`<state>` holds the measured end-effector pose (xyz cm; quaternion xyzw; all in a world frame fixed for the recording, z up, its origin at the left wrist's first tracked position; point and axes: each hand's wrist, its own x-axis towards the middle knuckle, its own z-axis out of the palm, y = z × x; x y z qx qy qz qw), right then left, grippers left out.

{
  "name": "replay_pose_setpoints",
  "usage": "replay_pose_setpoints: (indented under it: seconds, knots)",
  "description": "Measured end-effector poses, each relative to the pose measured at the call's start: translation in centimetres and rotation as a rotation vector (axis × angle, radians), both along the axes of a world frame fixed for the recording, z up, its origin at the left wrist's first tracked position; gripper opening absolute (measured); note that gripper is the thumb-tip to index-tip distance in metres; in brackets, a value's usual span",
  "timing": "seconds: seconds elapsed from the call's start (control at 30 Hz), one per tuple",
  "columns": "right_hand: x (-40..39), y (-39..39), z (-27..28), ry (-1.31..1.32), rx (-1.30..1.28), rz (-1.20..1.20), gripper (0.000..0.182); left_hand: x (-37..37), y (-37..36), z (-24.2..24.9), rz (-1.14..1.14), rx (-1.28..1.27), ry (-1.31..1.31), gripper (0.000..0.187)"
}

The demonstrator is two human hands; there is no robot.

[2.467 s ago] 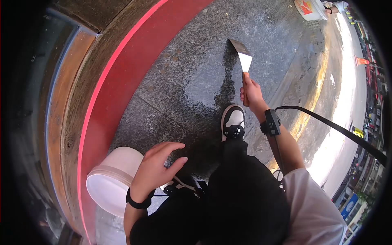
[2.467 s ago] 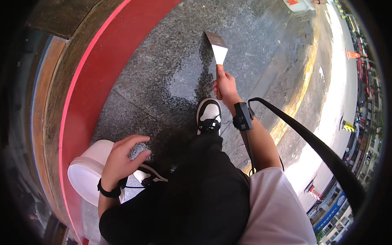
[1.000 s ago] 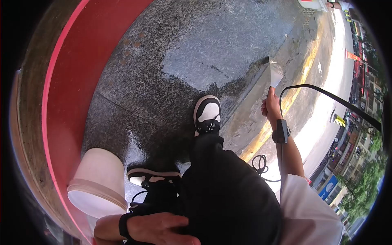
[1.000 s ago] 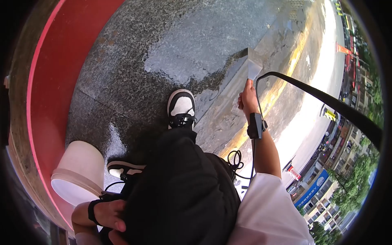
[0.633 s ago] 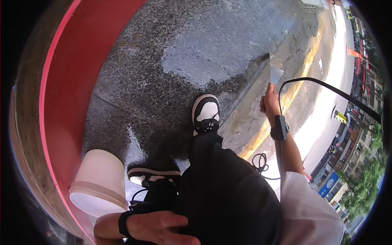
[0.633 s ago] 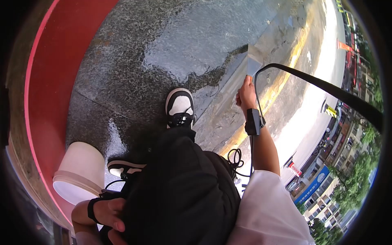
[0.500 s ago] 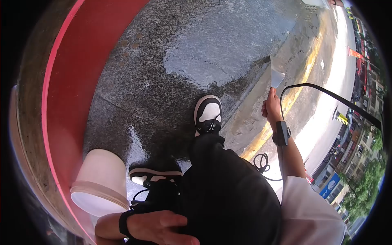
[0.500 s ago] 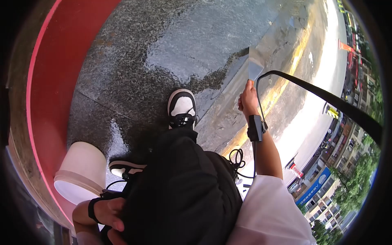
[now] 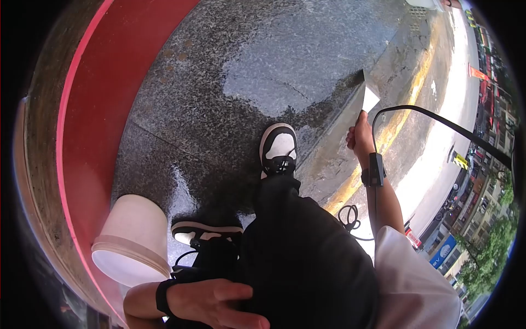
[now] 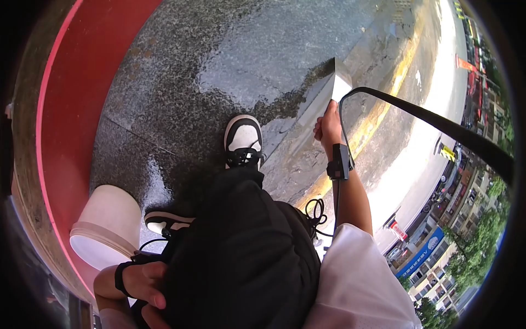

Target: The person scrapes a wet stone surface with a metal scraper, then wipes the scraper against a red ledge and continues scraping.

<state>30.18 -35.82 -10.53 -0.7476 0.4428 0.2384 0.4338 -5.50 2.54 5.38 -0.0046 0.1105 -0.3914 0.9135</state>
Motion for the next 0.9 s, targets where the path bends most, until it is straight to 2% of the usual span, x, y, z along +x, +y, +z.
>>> replay_pose_setpoints:
  seconds: [0.07, 0.3, 0.37, 0.4, 0.47, 0.5, 0.57, 0.6, 0.67, 0.7, 0.77, 0.9]
  knots:
    - [-0.4, 0.3, 0.3, 0.024, -0.105, 0.135, 0.051, 0.1, 0.1, -0.2, -0.002, 0.023, -0.034, 0.050]
    - [-1.5, 1.0, 0.9, 0.025, -0.024, 0.065, 0.048, -0.7, 0.3, -0.5, 0.047, 0.140, -0.180, 0.049]
    - [-2.1, 1.5, 1.5, 0.024, -0.048, 0.117, 0.047, -1.2, 1.2, -0.7, -0.208, 0.246, -0.215, 0.051]
    - [-2.4, 1.3, 1.7, 0.023, -0.043, 0.117, 0.047, -1.2, 1.1, -0.7, -0.208, 0.252, -0.215, 0.051]
    - [-2.6, 0.7, 2.0, 0.032, -0.077, 0.238, 0.055, -1.1, 0.4, -0.2, 0.012, 0.227, -0.180, 0.051]
    - [-2.3, 0.9, 2.1, 0.062, -0.070, 0.224, 0.055, -0.3, -0.3, -0.1, 0.010, 0.228, -0.177, 0.051]
    - [-1.4, 1.2, 1.3, 0.052, -0.058, 0.219, 0.052, 1.4, -2.1, -0.5, 0.531, 0.629, -0.721, 0.047]
    - [-1.1, 1.4, 1.1, 0.038, -0.043, 0.220, 0.049, 0.3, -1.6, -1.0, 0.535, 0.622, -0.725, 0.047]
    - [-0.9, 1.8, 0.9, 0.016, 0.035, 0.211, 0.050, -1.2, 0.4, -1.5, -0.102, 0.101, -0.367, 0.042]
    - [-1.3, 1.6, 1.0, 0.017, 0.000, 0.275, 0.050, -0.8, 0.1, -1.4, -0.103, 0.103, -0.368, 0.042]
    - [-2.0, 1.8, 1.0, 0.027, -0.021, 0.342, 0.050, 0.6, -0.8, -1.0, 0.416, 0.582, -0.847, 0.041]
    - [-1.8, 2.1, 0.4, 0.053, -0.016, 0.303, 0.053, 0.8, -1.3, -0.7, 0.421, 0.582, -0.835, 0.041]
